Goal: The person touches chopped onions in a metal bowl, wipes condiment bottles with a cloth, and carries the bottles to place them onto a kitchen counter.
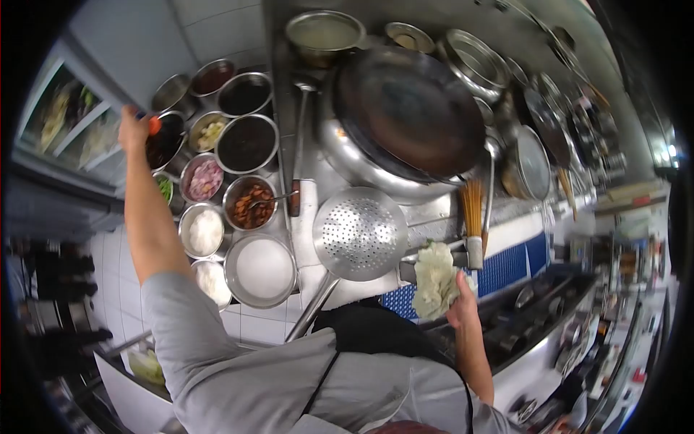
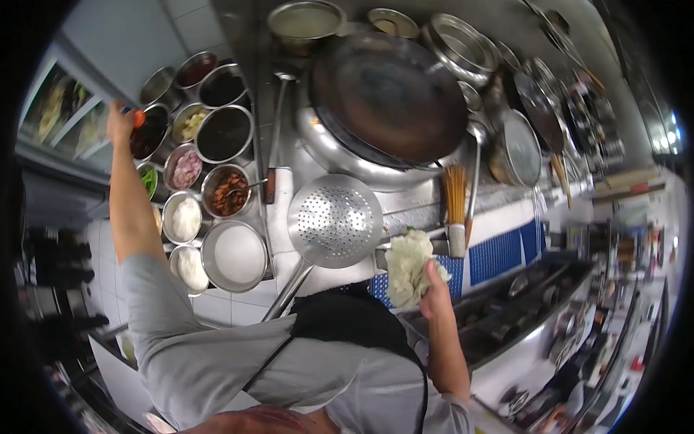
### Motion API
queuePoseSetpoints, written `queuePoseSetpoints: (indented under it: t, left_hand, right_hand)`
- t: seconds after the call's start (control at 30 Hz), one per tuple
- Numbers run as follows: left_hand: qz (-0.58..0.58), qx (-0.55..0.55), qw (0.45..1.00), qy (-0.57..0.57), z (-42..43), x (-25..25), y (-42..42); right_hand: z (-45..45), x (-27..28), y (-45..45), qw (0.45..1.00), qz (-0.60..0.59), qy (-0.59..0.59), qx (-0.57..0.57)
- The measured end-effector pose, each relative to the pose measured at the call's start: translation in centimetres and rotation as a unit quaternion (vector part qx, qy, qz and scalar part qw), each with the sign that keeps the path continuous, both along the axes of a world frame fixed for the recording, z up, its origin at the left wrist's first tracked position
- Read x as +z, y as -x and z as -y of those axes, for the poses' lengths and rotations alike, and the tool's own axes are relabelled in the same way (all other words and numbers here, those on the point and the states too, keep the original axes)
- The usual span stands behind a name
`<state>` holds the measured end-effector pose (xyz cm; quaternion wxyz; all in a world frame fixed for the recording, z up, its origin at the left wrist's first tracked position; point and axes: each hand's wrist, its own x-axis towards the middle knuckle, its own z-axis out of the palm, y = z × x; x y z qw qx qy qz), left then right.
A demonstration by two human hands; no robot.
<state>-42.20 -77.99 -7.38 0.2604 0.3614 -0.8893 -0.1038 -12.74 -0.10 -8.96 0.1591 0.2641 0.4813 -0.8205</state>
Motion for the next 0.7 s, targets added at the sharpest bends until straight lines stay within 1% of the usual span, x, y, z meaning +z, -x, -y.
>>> queuePoseSetpoints:
  t: [0.03, 0.07, 0.13, 0.23, 0.27, 0.3, 0.33, 0.37, 0.4, 0.43, 0.47, 0.5, 0.57, 0.6, 0.7]
  left_hand:
    - [0.017, 0.048, 0.998, -0.041, -0.6, 0.2, 0.1]
    - [0.056, 0.059, 0.995, -0.056, -1.1, 1.0, 0.1]
    - [0.070, 0.019, 0.996, -0.057, 0.0, 0.5, 1.1]
    - [0.065, -0.046, 0.995, -0.058, 3.9, -0.8, 2.5]
    - [0.031, -0.064, 0.996, -0.057, 4.3, -0.8, 2.3]
    - [-0.005, -0.043, 0.997, -0.071, 2.3, 0.9, 0.7]
    - [-0.030, -0.041, 0.994, -0.101, 3.7, 0.6, 0.4]
    - [-0.086, -0.002, 0.992, -0.090, 0.9, 2.1, -1.6]
    - [-0.090, 0.049, 0.988, -0.114, -0.5, 3.3, -2.9]
    - [-0.136, 0.071, 0.976, -0.154, 0.6, 2.7, -3.3]
    - [-0.155, 0.076, 0.971, -0.163, 1.2, 2.3, -4.1]
    - [-0.175, 0.078, 0.966, -0.172, 1.7, 1.9, -4.6]
    - [-0.199, 0.028, 0.944, -0.263, 4.2, -0.8, -5.0]
    - [-0.209, 0.002, 0.928, -0.308, 5.5, -2.0, -5.0]
    - [-0.225, 0.010, 0.903, -0.365, 2.3, -1.2, -6.6]
  right_hand:
    - [-0.1, 0.0, 0.2, 1.000, -0.009, -0.001, -0.003]
    - [0.1, 0.7, 0.6, 1.000, -0.010, -0.007, -0.020]
    - [0.7, 2.4, 1.1, 0.999, -0.008, -0.020, -0.038]
    - [-0.5, 1.9, 0.7, 0.986, -0.030, -0.144, -0.081]
    - [-0.6, 2.1, 0.9, 0.982, -0.032, -0.166, -0.087]
    - [-0.7, 2.6, 0.7, 0.978, -0.032, -0.187, -0.087]
    - [-1.0, 3.0, 0.5, 0.971, -0.052, -0.225, -0.059]
    - [-1.5, 3.2, 0.4, 0.961, -0.075, -0.265, -0.039]
    - [-2.1, 3.0, 0.1, 0.959, -0.075, -0.266, -0.070]
    - [-2.8, 2.9, -0.2, 0.954, -0.075, -0.269, -0.106]
    - [-3.0, 3.0, -0.1, 0.948, -0.075, -0.271, -0.148]
    - [-3.4, 3.3, 0.0, 0.949, -0.073, -0.266, -0.153]
    - [-3.7, 4.6, -0.2, 0.949, -0.068, -0.256, -0.170]
    - [-4.4, 4.4, -0.3, 0.950, -0.091, -0.247, -0.165]
    - [-4.4, 5.3, -0.5, 0.945, -0.117, -0.237, -0.191]
